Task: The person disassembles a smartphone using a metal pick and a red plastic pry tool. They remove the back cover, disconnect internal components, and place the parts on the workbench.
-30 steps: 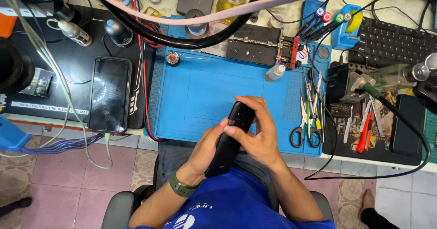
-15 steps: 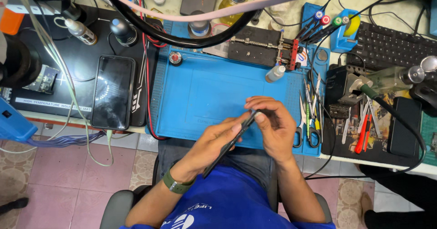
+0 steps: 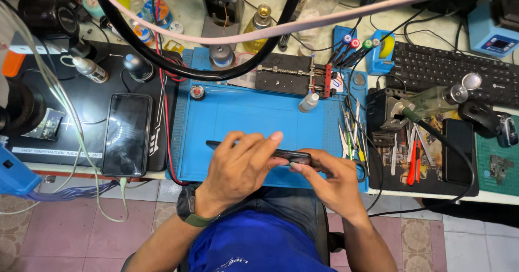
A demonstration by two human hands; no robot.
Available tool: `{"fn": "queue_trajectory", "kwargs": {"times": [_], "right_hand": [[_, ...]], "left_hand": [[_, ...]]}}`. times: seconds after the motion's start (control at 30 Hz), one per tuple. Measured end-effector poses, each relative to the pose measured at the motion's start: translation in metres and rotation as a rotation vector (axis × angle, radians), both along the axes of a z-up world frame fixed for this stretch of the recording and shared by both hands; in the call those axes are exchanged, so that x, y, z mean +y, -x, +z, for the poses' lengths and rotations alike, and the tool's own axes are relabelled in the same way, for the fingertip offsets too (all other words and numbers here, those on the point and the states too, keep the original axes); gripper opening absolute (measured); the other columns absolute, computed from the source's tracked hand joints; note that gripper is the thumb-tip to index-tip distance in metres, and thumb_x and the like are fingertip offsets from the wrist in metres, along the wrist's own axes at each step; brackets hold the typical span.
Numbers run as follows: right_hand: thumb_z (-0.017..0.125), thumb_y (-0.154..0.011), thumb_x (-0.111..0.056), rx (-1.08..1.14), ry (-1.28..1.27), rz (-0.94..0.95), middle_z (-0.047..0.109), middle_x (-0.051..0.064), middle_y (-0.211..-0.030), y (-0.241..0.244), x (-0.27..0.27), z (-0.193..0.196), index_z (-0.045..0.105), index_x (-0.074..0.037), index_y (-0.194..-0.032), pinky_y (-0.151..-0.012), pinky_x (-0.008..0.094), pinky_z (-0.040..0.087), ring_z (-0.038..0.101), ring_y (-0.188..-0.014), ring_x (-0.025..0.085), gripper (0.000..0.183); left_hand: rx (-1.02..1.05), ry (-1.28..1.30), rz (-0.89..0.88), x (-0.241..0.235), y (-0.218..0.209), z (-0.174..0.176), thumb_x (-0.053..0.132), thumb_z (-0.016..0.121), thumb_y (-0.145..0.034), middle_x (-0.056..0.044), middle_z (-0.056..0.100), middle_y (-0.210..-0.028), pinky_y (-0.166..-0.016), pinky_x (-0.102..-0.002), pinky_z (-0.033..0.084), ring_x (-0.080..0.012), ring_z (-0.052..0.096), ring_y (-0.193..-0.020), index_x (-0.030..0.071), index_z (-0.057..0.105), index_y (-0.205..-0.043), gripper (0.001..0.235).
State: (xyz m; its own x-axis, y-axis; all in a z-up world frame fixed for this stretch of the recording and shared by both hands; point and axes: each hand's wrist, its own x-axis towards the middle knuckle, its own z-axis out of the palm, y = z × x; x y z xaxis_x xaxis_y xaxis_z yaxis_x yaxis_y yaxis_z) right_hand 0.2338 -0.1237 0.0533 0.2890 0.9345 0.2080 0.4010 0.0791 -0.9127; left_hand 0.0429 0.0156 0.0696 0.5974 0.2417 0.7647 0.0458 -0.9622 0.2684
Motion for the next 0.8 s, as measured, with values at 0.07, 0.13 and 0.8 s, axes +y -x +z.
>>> {"fn": "queue_trajectory", "kwargs": {"times": [0.07, 0.13, 0.8], "right_hand": [[0.071, -0.094, 0.0, -0.003, -0.146, -0.062, 0.079, 0.014, -0.104, 0.008, -0.002, -0.008, 0.069, 0.009, -0.119, -0.081, 0.028, 0.063, 0.078, -0.092, 0.019, 0.027], [0.069, -0.096, 0.002, 0.12, -0.211, -0.092, 0.078, 0.016, -0.104, 0.012, -0.002, -0.016, 0.067, 0.01, -0.12, -0.087, 0.032, 0.065, 0.078, -0.095, 0.021, 0.025], [0.07, -0.094, -0.012, -0.033, 0.09, 0.081, 0.078, 0.011, -0.089, -0.003, -0.001, 0.001, 0.078, 0.001, -0.108, -0.072, 0.029, 0.053, 0.068, -0.08, 0.018, 0.021]], "left_hand": [[-0.11, -0.002, 0.22, -0.001, 0.005, -0.004, 0.04, 0.077, -0.092, -0.013, 0.062, -0.121, -0.091, -0.044, 0.043, -0.0282, 0.06, -0.11, 0.006, 0.032, -0.15, 0.081], [-0.301, 0.2, 0.316, -0.005, 0.005, -0.011, 0.052, 0.073, -0.092, -0.015, 0.056, -0.133, -0.102, -0.044, 0.038, -0.0292, 0.053, -0.123, 0.007, 0.027, -0.152, 0.088], [-0.017, 1.983, -0.954, -0.053, 0.02, -0.098, 0.074, 0.05, -0.094, -0.019, 0.061, -0.129, -0.098, -0.04, 0.056, -0.0247, 0.065, -0.114, -0.007, 0.048, -0.144, 0.095]]}}
